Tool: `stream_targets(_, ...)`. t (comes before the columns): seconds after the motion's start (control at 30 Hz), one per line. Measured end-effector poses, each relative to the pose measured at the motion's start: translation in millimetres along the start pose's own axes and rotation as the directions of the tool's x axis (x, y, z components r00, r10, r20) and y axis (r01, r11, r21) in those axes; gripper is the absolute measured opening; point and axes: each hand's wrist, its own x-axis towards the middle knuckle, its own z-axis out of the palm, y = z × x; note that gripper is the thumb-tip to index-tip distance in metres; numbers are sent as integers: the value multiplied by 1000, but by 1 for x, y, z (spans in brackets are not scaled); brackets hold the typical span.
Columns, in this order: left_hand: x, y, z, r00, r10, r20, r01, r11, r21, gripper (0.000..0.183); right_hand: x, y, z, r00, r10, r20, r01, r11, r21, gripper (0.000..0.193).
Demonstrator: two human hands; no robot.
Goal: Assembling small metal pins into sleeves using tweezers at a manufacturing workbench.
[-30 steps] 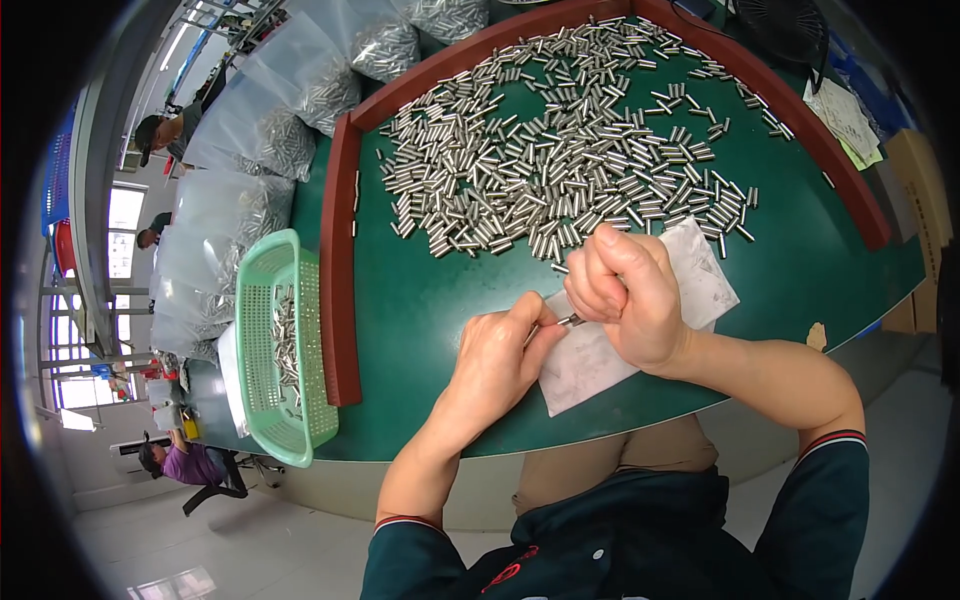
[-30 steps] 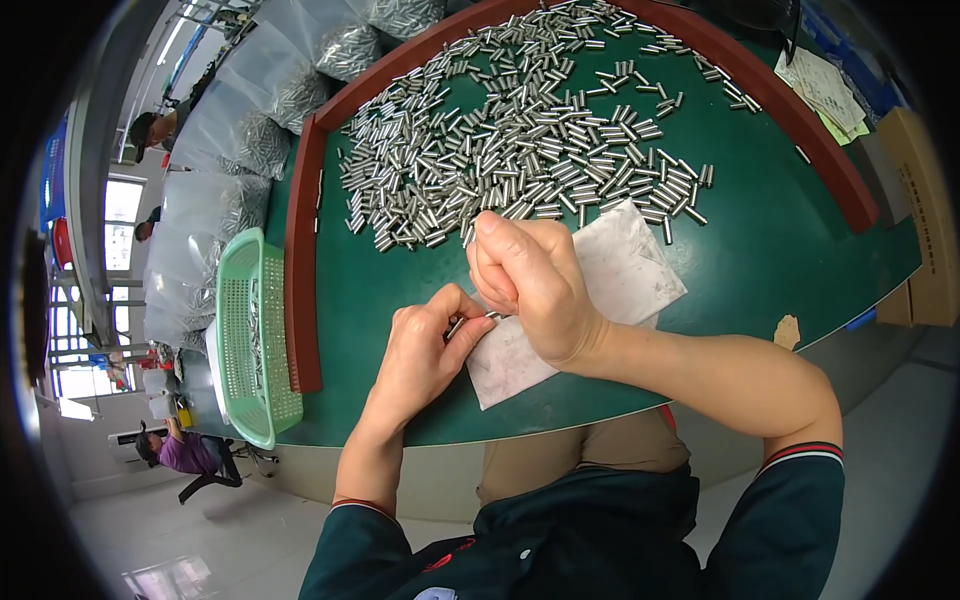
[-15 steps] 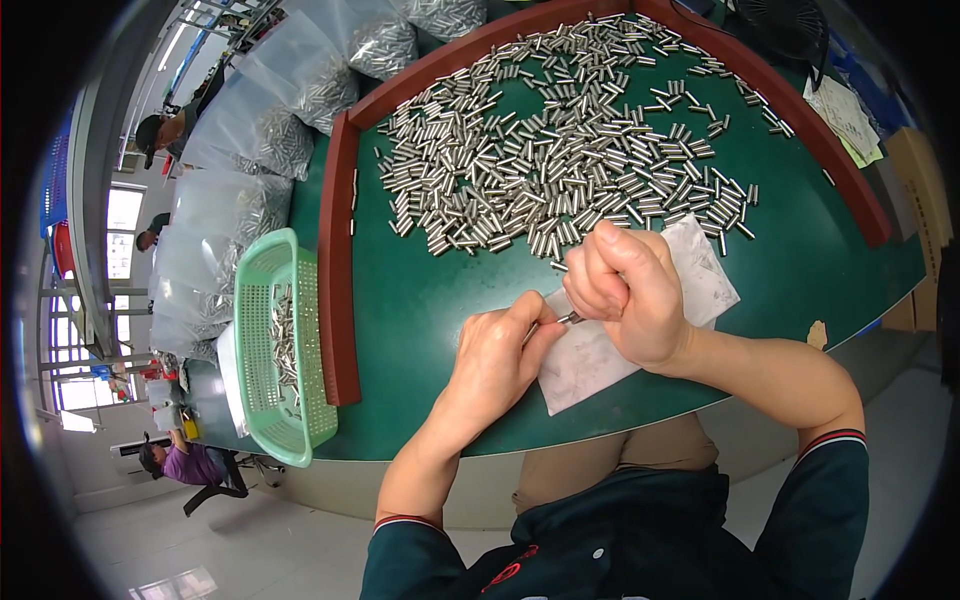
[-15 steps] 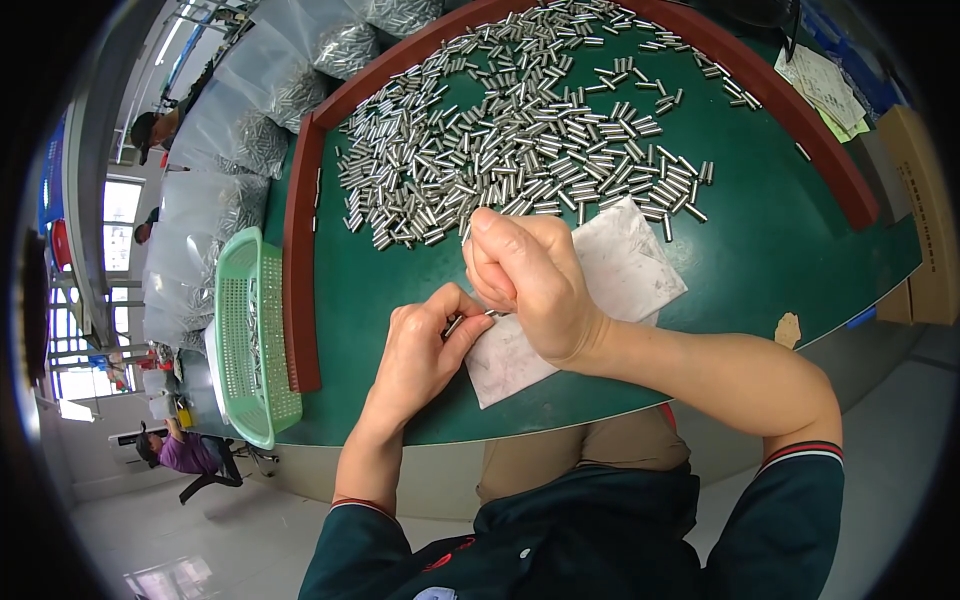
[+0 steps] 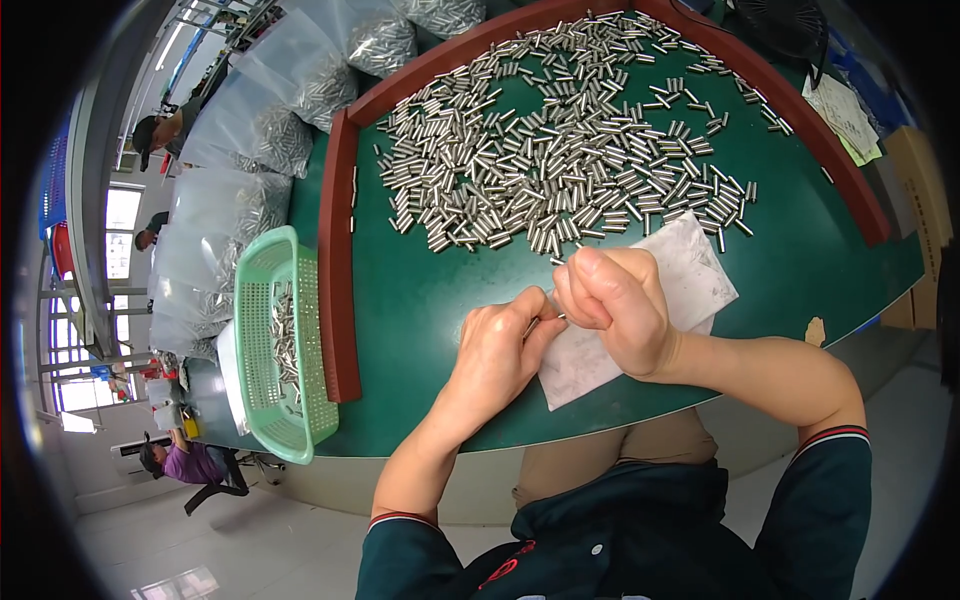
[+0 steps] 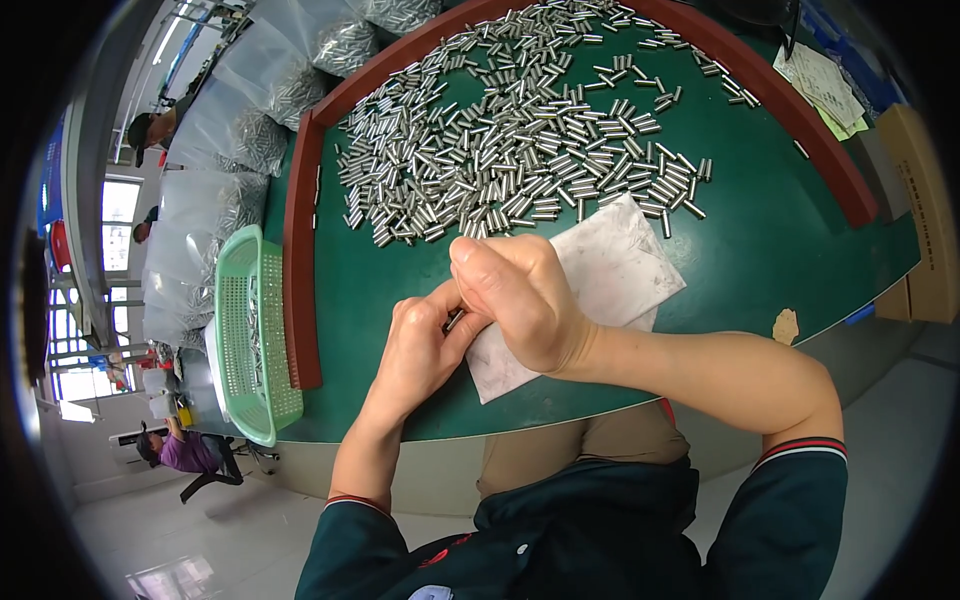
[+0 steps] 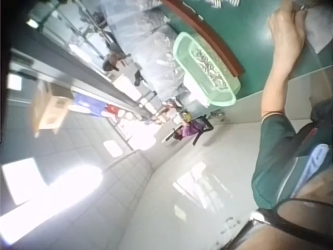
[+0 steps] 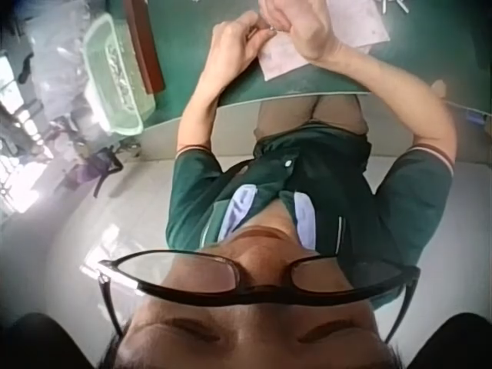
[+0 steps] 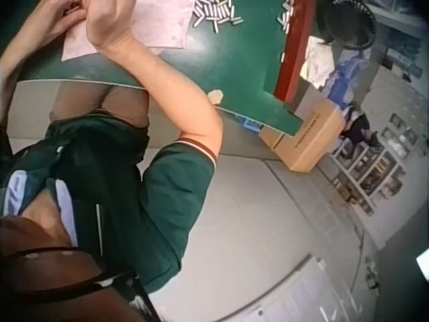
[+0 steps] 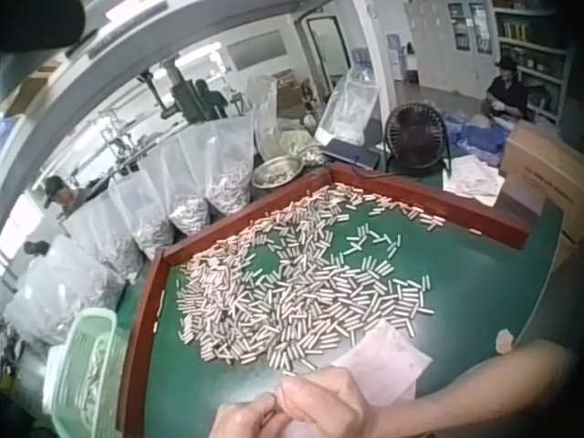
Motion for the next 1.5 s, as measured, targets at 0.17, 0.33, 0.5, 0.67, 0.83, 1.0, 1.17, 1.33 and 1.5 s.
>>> stream_targets(0.17,-4,-7,-4,997,2,-77,-12,992,-125,14,4,-2,-1,996,83,-29,-80,993,92,40)
stream_targets(0.33,3,-29,-15,936,-95,339,344,39,-938,9,5,-2,-2,996,73,-59,-68,994,85,43)
stream_targets(0.5,6,-36,-18,929,-133,346,351,17,-936,15,7,-3,-3,992,117,-45,-108,979,173,42)
stream_targets(0.67,8,-35,-18,933,-124,337,340,0,-940,20,8,-4,-5,992,120,-44,-111,979,173,43)
stream_targets(0.83,6,-34,-26,955,-150,257,252,-51,-966,23,9,-4,-4,991,130,-43,-121,977,176,43)
stream_targets(1.0,-17,-33,-83,594,-88,-800,24,995,-92,17,8,-4,-2,993,114,-40,-107,983,152,44)
stream_targets(1.17,-60,-70,-150,328,156,-932,520,794,315,19,7,-3,-3,993,115,-33,-109,983,148,43)
stream_targets(1.33,-67,-85,-149,559,306,-771,537,575,618,20,8,-4,1,991,129,-29,-123,981,147,43)
stream_targets(1.5,11,-30,-71,811,322,-489,-41,864,502,8,6,-4,-12,990,134,-45,-126,979,160,43)
